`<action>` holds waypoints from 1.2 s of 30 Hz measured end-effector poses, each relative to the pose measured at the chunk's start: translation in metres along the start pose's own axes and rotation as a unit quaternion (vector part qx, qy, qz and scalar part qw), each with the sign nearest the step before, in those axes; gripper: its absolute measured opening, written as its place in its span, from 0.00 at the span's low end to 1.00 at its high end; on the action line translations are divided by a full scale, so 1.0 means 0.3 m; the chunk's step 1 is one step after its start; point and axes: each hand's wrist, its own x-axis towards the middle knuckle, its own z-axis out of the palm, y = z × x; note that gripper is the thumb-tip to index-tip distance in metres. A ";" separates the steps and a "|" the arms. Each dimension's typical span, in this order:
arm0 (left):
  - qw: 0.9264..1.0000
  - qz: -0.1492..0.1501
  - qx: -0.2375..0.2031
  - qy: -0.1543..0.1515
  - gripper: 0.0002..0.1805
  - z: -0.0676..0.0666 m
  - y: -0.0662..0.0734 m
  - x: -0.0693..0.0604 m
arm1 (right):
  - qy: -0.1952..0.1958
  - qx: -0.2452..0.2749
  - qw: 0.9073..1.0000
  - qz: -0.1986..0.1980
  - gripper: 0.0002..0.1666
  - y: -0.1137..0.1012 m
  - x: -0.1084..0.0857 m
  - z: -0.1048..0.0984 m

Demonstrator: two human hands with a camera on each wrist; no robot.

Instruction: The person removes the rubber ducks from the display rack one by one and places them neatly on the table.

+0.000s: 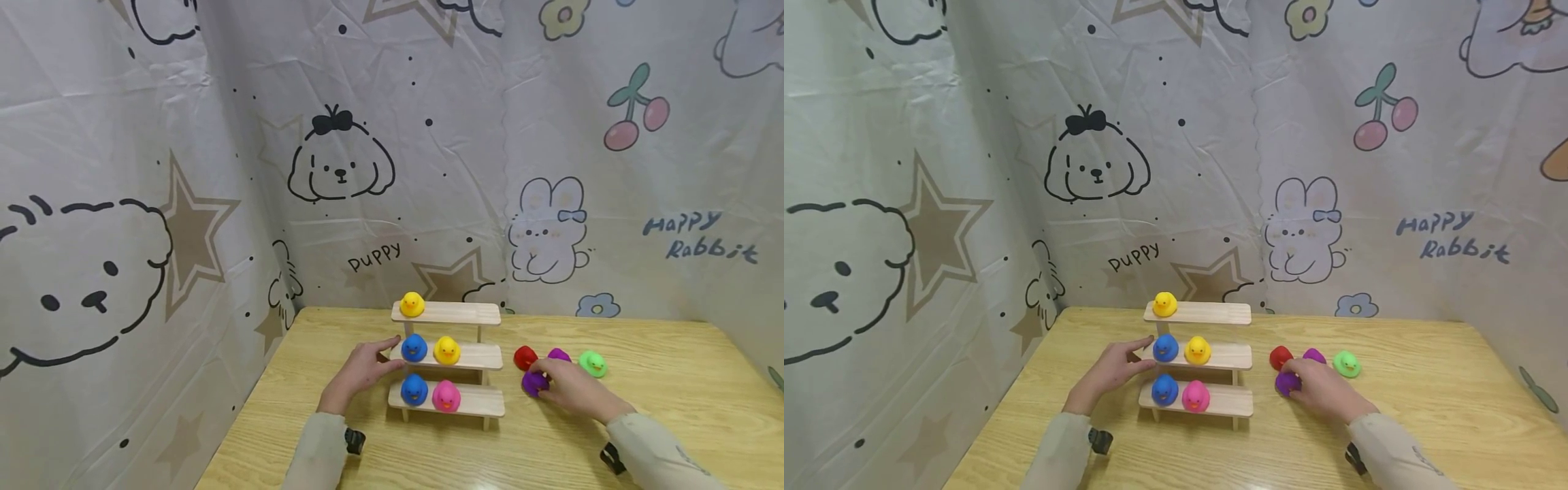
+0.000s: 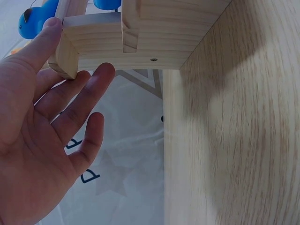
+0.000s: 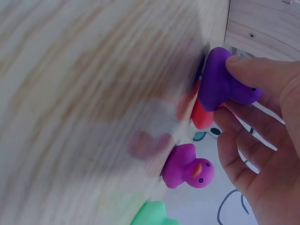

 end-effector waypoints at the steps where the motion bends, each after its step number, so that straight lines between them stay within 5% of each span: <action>1: 1.000 0.000 0.000 0.000 0.34 0.000 0.001 0.000 | -0.001 0.001 1.000 0.002 0.20 0.000 0.001 0.002; 24: 1.000 0.009 -0.005 0.003 0.33 0.000 -0.003 0.000 | 0.008 0.007 1.000 -0.003 0.20 0.008 -0.004 0.014; 36: 1.000 0.003 0.002 0.003 0.34 0.002 -0.001 -0.002 | 0.039 -0.042 0.998 -0.029 0.24 -0.057 -0.011 -0.040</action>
